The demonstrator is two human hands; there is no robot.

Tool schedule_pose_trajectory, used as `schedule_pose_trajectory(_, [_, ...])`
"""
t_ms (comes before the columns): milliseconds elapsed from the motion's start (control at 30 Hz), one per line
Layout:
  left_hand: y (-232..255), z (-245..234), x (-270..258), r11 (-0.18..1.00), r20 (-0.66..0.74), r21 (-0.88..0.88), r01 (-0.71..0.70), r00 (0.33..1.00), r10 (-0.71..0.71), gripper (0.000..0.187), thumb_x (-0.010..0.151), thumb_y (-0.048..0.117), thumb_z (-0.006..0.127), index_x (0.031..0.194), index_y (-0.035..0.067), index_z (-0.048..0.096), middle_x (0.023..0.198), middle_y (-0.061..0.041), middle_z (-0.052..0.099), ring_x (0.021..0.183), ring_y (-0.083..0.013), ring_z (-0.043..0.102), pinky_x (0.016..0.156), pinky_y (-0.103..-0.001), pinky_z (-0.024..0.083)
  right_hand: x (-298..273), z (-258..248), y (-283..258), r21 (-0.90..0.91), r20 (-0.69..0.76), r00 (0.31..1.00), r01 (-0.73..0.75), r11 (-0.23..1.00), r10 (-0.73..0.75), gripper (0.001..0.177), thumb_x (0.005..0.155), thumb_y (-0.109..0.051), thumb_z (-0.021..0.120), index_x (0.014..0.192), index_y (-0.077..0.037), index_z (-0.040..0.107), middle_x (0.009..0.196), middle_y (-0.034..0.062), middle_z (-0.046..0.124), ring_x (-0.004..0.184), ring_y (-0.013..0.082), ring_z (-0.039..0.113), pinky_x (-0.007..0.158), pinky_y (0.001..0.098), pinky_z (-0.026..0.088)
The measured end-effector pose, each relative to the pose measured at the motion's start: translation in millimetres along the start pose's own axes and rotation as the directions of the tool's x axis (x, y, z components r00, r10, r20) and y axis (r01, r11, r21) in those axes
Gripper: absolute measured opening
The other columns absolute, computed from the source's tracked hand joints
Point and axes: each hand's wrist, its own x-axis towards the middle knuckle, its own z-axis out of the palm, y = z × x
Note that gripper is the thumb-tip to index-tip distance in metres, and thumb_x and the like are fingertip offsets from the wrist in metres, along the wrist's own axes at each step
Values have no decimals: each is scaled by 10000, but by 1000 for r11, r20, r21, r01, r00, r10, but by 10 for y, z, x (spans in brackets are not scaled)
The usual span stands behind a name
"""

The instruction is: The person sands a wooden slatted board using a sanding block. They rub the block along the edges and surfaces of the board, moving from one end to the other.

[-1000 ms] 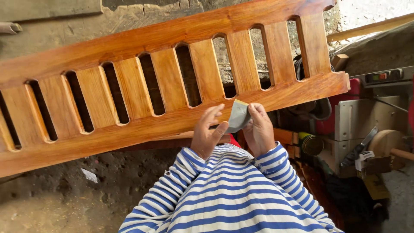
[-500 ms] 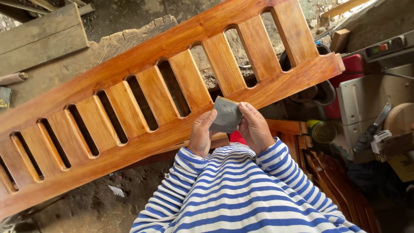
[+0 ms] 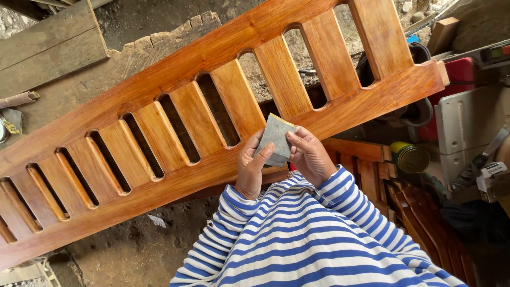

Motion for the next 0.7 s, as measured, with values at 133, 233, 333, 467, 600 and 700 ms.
schedule_pose_trajectory(133, [-9,-38,55,998,-29,-62,12,999,-14,305,966,166,679,1248,54,650,1094,-53,678,1040,-113,597,934,-323,543,102,7,22,92,10,997,-79,993,78,123,994,-164,644,1074,-73,618,951,92,762,779,187,778,691,318,648])
schedule_pose_trajectory(233, [-51,-70,112,997,-39,-74,22,999,-25,233,978,150,667,1184,48,630,1016,-32,648,963,-90,591,854,-290,566,99,104,-86,98,43,996,-79,992,75,156,1000,-157,624,1113,-51,605,971,106,758,800,204,780,713,342,650])
schedule_pose_trajectory(333, [-97,-134,185,996,-94,-66,67,993,-73,164,1004,167,640,1132,63,641,946,-16,656,895,-74,625,808,-275,593,155,47,-104,-16,2,999,-52,999,52,162,981,-145,647,1115,-55,627,960,99,760,809,203,779,714,345,654])
schedule_pose_trajectory(467, [-148,-205,272,996,-171,-44,77,982,-84,131,979,159,686,1073,68,670,1015,-26,715,924,-53,635,817,-260,589,210,-57,-60,-158,68,994,-71,985,83,135,980,-161,662,1049,-46,642,842,67,734,732,197,776,676,322,651])
schedule_pose_trajectory(600, [-56,-55,313,999,-175,12,48,984,-45,211,953,168,725,1132,55,727,1048,-54,750,976,-64,630,866,-293,585,199,29,-74,-181,108,980,-143,973,165,169,993,-216,647,1022,-50,637,803,67,709,704,208,775,626,319,649])
schedule_pose_trajectory(700, [40,-8,395,972,-114,233,-9,993,36,240,973,183,705,1169,55,763,1090,-108,778,1006,-88,634,901,-328,571,240,34,-163,-347,80,991,-72,935,106,218,1009,-256,634,1054,-43,628,820,63,690,714,183,764,638,277,628])
